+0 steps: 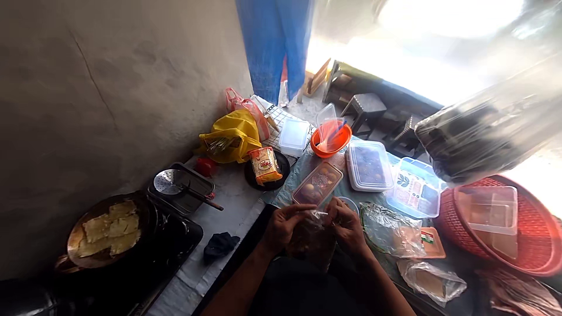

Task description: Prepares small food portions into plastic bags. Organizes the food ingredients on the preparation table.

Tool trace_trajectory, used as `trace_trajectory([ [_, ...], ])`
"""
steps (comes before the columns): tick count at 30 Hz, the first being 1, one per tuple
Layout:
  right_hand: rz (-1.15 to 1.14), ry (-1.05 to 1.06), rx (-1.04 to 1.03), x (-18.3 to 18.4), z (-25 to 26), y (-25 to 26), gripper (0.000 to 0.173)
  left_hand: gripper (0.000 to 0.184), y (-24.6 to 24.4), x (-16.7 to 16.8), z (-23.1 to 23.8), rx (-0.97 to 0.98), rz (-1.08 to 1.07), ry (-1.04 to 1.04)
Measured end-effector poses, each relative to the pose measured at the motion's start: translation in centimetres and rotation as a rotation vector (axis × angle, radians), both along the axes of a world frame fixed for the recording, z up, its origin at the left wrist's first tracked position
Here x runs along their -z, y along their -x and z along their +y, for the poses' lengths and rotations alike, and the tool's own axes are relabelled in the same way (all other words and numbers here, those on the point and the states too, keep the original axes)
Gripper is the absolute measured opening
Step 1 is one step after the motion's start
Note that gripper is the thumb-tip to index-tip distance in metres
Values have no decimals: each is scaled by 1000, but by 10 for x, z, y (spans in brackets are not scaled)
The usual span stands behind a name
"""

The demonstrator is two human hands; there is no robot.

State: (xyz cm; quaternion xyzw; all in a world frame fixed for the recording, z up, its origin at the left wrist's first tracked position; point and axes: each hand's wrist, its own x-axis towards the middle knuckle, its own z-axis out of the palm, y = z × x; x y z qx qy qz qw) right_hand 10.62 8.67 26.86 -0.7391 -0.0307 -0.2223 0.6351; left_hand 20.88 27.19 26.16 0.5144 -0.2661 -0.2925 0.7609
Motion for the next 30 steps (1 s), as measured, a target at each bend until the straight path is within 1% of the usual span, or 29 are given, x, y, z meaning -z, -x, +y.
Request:
trace_trajectory([
  [2,18,33,39,0,3,2,12,27,-2,4,4,41,-51,21],
  [5,62,186,69,0,6,5,12,14,1,-3,3,-2,-29,-87],
  [6,94,245,52,-2,7,6,11,14,2,-3,2,-18,-17,-133],
  [8,184,304,-71,-10,5,8,14,14,3,0,3,-35,1,-184],
  [9,212,297,-147,-13,1,10,21,15,4,3,3,-39,16,-186],
  [10,220,261,-205,-15,-5,13,33,15,4,4,3,-42,32,-175],
  [12,167,110,-242,-12,-17,15,59,16,4,3,3,-55,29,-141],
  [13,166,95,-212,-11,-21,13,64,18,4,2,5,-67,0,-130],
  [15,249,236,-168,-11,-23,10,68,26,3,0,7,-92,-64,-126],
  [16,284,275,-188,-10,-20,9,66,31,3,-1,8,-108,-92,-130],
  [17,302,267,-213,-9,-17,9,63,35,3,-2,9,-121,-112,-133],
  [19,297,180,-198,-3,-9,11,44,41,3,-3,11,-136,-114,-135],
  [20,294,144,-161,-2,-4,12,37,40,4,-3,13,-129,-102,-144],
  [22,257,104,-81,1,4,14,26,29,6,2,18,-67,-43,-163],
  [24,216,100,-26,6,10,17,18,20,10,9,25,8,72,-176],
  [28,226,128,-43,18,17,27,17,25,20,24,41,80,264,-112],
  [30,223,185,-55,25,18,33,18,28,24,29,49,119,357,-77],
])
